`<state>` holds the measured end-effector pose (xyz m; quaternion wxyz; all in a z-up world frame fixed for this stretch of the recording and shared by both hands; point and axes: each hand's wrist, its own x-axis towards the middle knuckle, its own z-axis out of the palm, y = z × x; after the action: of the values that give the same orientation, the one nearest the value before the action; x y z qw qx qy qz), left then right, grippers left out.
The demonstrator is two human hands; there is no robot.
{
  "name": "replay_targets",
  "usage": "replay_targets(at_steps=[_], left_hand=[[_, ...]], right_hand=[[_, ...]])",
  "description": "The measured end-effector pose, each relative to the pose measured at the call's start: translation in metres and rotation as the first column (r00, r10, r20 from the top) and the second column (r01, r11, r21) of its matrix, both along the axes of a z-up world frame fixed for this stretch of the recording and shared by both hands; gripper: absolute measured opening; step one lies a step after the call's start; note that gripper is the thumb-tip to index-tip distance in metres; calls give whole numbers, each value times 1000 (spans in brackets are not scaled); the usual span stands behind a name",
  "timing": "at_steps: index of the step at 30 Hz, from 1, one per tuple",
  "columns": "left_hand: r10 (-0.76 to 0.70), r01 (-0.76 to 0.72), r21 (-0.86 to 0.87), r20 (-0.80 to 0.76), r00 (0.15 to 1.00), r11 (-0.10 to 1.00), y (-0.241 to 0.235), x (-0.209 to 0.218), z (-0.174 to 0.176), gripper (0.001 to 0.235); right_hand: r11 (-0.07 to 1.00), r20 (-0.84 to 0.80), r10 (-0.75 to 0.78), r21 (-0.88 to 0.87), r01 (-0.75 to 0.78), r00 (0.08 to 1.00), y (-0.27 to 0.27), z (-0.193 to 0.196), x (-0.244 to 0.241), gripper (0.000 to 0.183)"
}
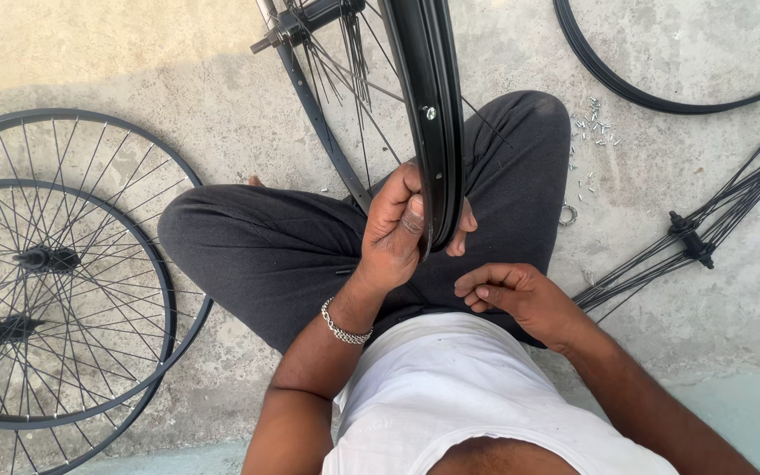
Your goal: The person sits on the floor and laces a bicycle wheel by inserting spokes through the rim and hub. They thread the spoke ends through the rim holes and secure them with nipples, repeating the process around the wheel.
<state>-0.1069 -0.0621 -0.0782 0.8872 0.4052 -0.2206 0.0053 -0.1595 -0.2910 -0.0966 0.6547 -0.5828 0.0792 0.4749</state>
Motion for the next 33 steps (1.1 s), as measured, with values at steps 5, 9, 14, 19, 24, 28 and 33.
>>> replay_targets(at_steps=[5, 9, 14, 19, 24, 28, 33], left_hand=[[-17, 16, -19, -36, 999, 1000, 1, -2, 0, 26], [-29, 28, -48, -23, 999, 998, 2, -1, 0, 25], [-39, 37, -70, -34, 999, 997, 3, -3, 0, 23], [-47, 44, -71, -36, 998, 996, 2, -2, 1, 24], [-40, 37, -73, -41, 998, 997, 2, -2, 0, 23], [-31, 29, -63, -27, 999, 998, 2, 0, -1, 23], [-11, 9, -60, -30, 999, 998, 2, -1, -4, 24]], right_hand=[[971, 67, 71, -231, -54, 995, 10, 5, 2, 26], [837, 88, 339, -482, -258, 937, 15, 4, -1, 21], [755, 231, 574, -520, -399, 786, 14, 2, -5, 20], [758, 129, 557, -481, -440, 820, 13, 3, -2, 18], [819, 105, 426, -466, -334, 899, 13, 3, 0, 17], [828, 115, 396, -473, -301, 911, 13, 1, -4, 15], [940, 214, 210, -313, -137, 954, 13, 5, -2, 17]])
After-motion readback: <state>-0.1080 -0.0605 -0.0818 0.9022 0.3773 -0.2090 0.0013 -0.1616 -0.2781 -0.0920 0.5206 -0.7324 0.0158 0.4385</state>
